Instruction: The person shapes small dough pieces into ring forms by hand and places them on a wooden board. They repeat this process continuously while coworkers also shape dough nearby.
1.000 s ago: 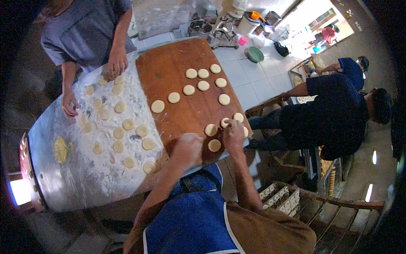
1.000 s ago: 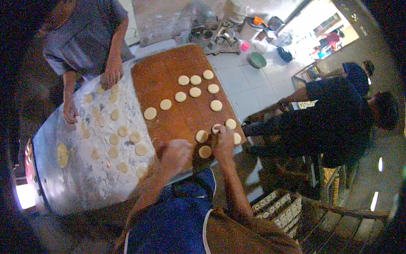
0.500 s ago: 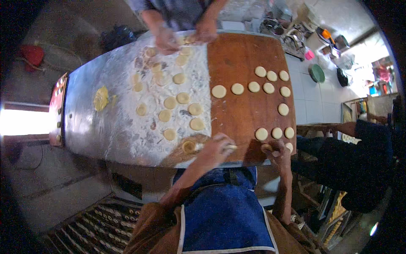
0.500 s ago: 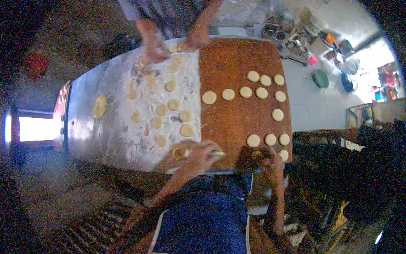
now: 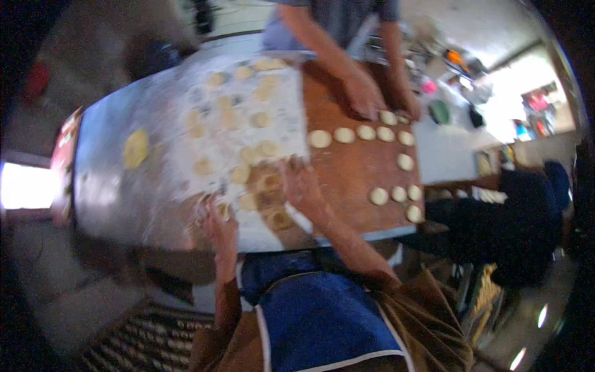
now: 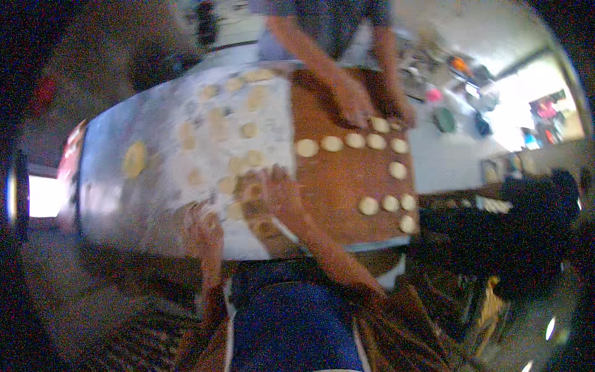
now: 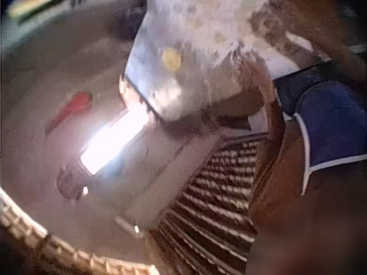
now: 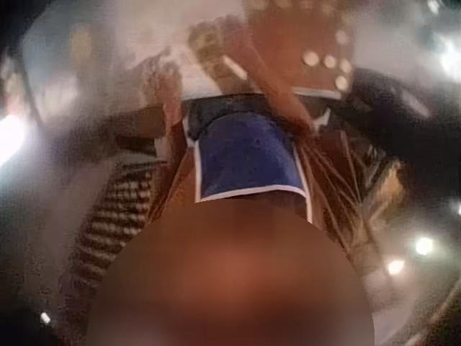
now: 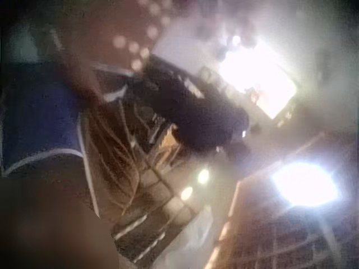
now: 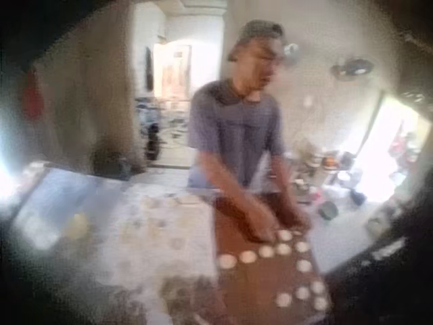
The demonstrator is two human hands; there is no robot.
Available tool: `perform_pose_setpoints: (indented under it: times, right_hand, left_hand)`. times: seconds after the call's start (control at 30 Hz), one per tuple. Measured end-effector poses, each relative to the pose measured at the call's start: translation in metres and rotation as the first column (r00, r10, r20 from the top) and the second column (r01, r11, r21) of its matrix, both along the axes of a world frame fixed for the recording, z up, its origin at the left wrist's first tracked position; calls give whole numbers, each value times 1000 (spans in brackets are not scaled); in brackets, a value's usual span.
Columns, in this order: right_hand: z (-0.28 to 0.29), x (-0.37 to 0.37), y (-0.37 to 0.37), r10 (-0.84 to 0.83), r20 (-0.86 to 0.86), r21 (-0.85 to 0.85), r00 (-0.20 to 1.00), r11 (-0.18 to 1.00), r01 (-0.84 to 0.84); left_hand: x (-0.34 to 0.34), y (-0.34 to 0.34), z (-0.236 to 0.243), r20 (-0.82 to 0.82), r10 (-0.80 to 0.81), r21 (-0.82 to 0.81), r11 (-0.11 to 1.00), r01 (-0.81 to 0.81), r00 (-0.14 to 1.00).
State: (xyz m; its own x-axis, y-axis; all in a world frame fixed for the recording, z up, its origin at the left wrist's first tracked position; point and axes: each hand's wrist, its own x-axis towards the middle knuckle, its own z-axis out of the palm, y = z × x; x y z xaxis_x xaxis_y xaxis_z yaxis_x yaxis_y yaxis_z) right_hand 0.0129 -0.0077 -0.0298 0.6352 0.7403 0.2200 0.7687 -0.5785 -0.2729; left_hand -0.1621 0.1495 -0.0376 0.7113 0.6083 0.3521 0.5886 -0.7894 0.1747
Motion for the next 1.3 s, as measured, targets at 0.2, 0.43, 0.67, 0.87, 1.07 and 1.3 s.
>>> perform_pose_setpoints:
  times: [0.2, 0.43, 0.67, 0.87, 1.07, 1.3]
  right_hand:
    - [38, 11, -184, -483, -326, -111, 813, 873, 474]
    - [-15, 11, -337, -594, 62, 201, 802, 795, 573]
    - [9, 17, -366, -562, -417, -50, 715, 799, 599]
    - [47, 25, -218, -18, -476, 157, 879, 982, 105]
    - [39, 27, 24, 258, -512, 296, 819, 948, -114]
    - [-51, 34, 30, -64, 139, 251, 988, 968, 27]
  left_hand:
    - [99, -145, 12, 373, -602, -561, 460, 688, 706]
    - [183, -272, 2, 54, -791, -382, 548, 745, 609]
    - [157, -239, 15, 380, -573, -713, 319, 625, 726]
    - [62, -54, 33, 375, -171, -394, 860, 324, 911]
    - [12, 92, -19, 116, 55, -536, 844, 16, 992]
    - [38, 59, -14, 204, 7, -236, 971, 42, 979]
